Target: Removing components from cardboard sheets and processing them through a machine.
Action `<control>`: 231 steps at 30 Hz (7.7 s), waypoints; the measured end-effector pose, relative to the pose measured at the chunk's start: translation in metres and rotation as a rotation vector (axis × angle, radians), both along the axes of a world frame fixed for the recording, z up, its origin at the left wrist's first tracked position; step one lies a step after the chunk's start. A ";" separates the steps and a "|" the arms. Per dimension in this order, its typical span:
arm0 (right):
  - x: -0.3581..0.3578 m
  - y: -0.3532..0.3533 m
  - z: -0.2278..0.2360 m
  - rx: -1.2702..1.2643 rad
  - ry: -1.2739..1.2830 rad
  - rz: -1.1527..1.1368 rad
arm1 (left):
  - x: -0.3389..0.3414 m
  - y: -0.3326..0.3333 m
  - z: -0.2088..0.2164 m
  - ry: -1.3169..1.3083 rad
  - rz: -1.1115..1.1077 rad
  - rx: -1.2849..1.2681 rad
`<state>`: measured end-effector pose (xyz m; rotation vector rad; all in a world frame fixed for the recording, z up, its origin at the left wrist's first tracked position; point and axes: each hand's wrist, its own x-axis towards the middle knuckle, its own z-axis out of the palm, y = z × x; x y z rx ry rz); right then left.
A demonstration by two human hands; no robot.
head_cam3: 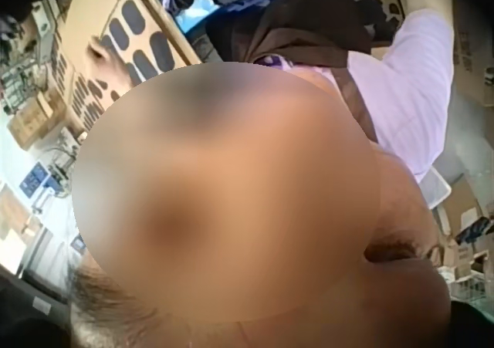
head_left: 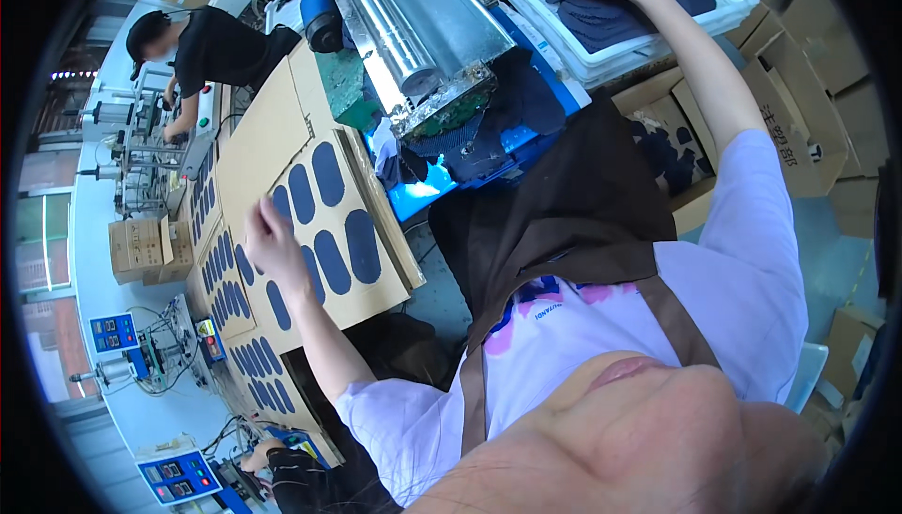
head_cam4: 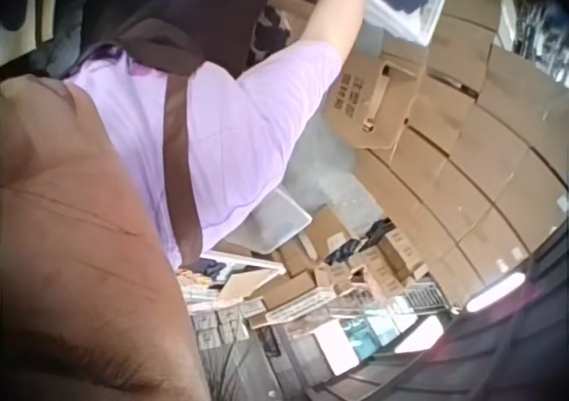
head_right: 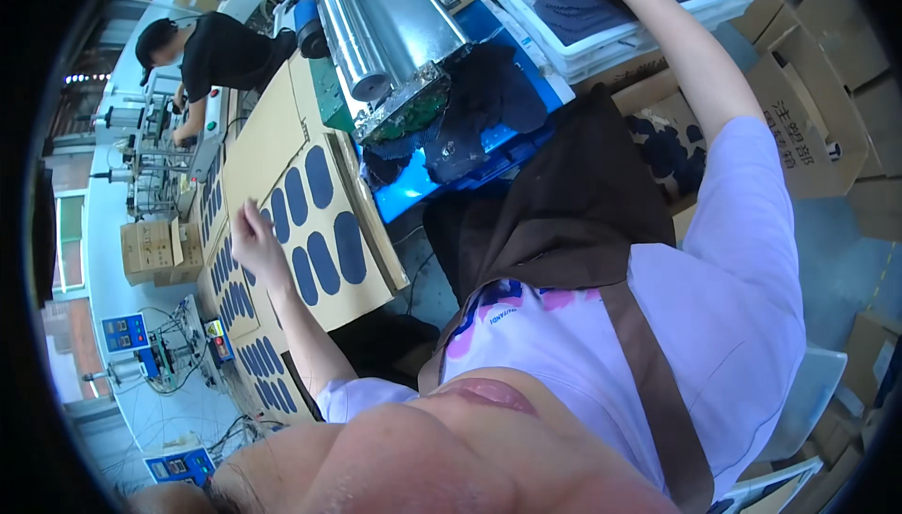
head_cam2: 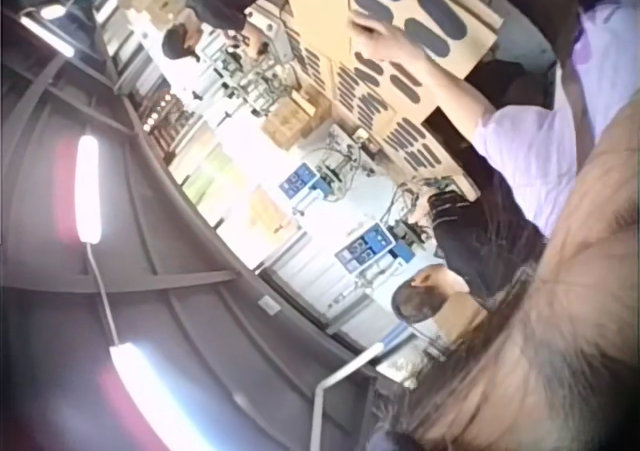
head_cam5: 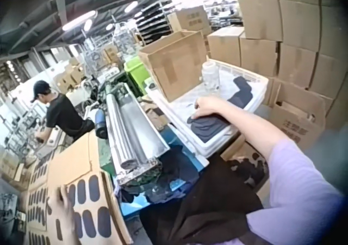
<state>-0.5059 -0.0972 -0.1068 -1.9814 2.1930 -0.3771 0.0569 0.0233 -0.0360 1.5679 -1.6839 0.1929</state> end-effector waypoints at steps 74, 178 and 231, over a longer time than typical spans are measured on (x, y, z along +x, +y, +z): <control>0.248 0.219 -0.022 0.414 -1.455 0.585 | -0.020 0.129 -0.072 1.971 -1.144 -0.183; 0.269 0.209 -0.039 0.494 -1.485 0.628 | -0.043 0.117 -0.084 1.727 -1.003 -0.048; 0.237 0.238 -0.039 0.425 -1.504 0.734 | -0.031 0.150 -0.062 1.506 -0.868 -0.343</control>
